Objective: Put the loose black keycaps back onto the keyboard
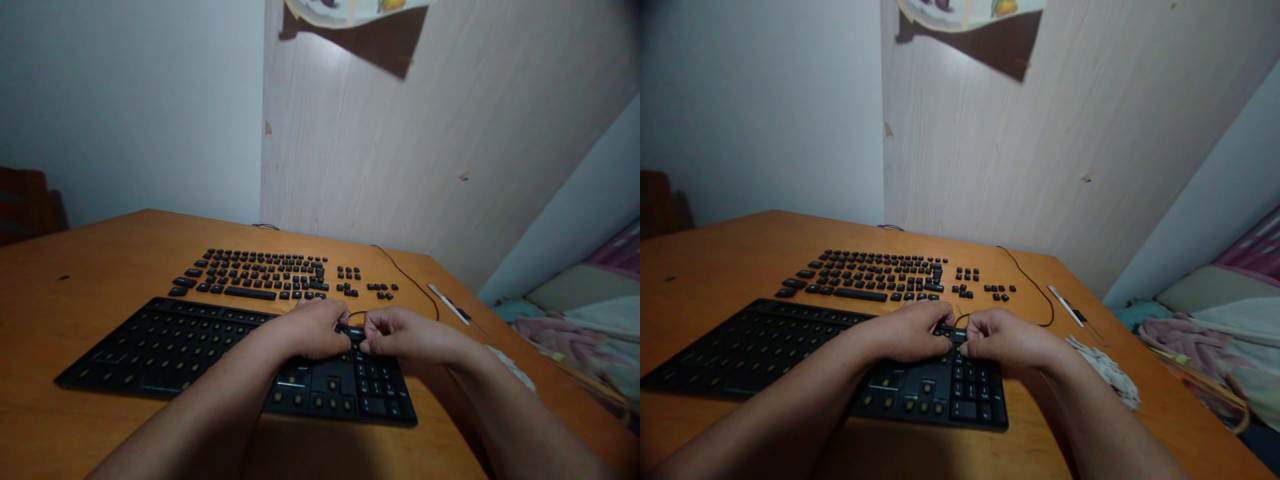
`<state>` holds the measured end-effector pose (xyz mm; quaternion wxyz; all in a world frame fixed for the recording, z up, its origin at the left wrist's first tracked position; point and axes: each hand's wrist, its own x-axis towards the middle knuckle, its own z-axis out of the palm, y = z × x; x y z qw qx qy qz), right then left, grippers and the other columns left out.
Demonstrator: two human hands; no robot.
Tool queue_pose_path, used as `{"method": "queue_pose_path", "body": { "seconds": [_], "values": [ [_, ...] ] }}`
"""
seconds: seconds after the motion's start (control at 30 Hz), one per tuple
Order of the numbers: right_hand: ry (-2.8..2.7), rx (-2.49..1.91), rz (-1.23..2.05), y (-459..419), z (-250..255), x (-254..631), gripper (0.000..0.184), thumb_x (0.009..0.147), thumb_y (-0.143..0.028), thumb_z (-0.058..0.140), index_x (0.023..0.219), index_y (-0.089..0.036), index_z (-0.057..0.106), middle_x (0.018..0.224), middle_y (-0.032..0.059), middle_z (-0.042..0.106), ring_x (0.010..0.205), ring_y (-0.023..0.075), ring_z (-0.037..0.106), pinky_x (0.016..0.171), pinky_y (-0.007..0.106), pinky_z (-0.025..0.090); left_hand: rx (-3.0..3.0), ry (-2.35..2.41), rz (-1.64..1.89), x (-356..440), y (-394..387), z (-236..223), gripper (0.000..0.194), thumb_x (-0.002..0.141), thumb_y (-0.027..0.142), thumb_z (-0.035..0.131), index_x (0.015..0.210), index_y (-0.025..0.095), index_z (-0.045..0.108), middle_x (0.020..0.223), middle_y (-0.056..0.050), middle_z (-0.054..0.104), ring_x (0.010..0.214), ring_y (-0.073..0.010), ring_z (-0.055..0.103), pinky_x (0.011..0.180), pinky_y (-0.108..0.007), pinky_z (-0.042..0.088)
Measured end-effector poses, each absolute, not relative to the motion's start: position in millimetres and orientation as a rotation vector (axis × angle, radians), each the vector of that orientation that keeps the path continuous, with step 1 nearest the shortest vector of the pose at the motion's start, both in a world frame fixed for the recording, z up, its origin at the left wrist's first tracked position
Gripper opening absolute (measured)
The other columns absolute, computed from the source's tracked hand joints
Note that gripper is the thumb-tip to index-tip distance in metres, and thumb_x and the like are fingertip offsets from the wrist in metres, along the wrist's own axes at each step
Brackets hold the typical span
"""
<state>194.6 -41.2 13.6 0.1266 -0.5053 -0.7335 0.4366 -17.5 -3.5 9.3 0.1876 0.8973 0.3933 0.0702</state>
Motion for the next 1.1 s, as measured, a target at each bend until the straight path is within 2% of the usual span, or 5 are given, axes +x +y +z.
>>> {"method": "queue_pose_path", "body": {
  "seconds": [0.4, 0.8, 1.1],
  "values": [
    [-2.202, -1.574, 1.160, -38.0, 5.8, 194.9, 0.024, 0.078, -0.031, 0.067, 0.071, -0.018, 0.049, 0.060, -0.0058, 0.047, 0.053, 0.0075, 0.041, 0.046, 0.019, 0.029, 2.519, 1.101, 0.194, -18.1, -5.2, 12.6, 0.035, 0.073, 0.049, 0.054, 0.098, 0.025, 0.059, 0.096, -0.005, 0.064, 0.086, -0.0224, 0.058, 0.069, -0.030, 0.044],
    [-2.268, -1.564, 1.090, -35.7, 7.5, 194.6, 0.022, 0.076, -0.030, 0.067, 0.070, -0.018, 0.050, 0.060, -0.0048, 0.048, 0.055, 0.0085, 0.042, 0.047, 0.019, 0.029, 2.535, 1.083, 0.192, -19.4, -2.7, 11.0, 0.030, 0.071, 0.041, 0.057, 0.097, 0.025, 0.058, 0.097, -0.003, 0.063, 0.088, -0.0220, 0.057, 0.069, -0.029, 0.042],
    [-2.326, -1.577, 0.985, -31.9, 7.7, 194.2, 0.021, 0.074, -0.030, 0.067, 0.069, -0.018, 0.051, 0.058, -0.0056, 0.047, 0.055, 0.0087, 0.041, 0.046, 0.021, 0.028, 2.515, 1.069, 0.155, -22.0, -3.5, 14.6, 0.034, 0.075, 0.046, 0.057, 0.099, 0.023, 0.057, 0.096, -0.003, 0.062, 0.084, -0.0199, 0.055, 0.065, -0.027, 0.039]
  ]
}}
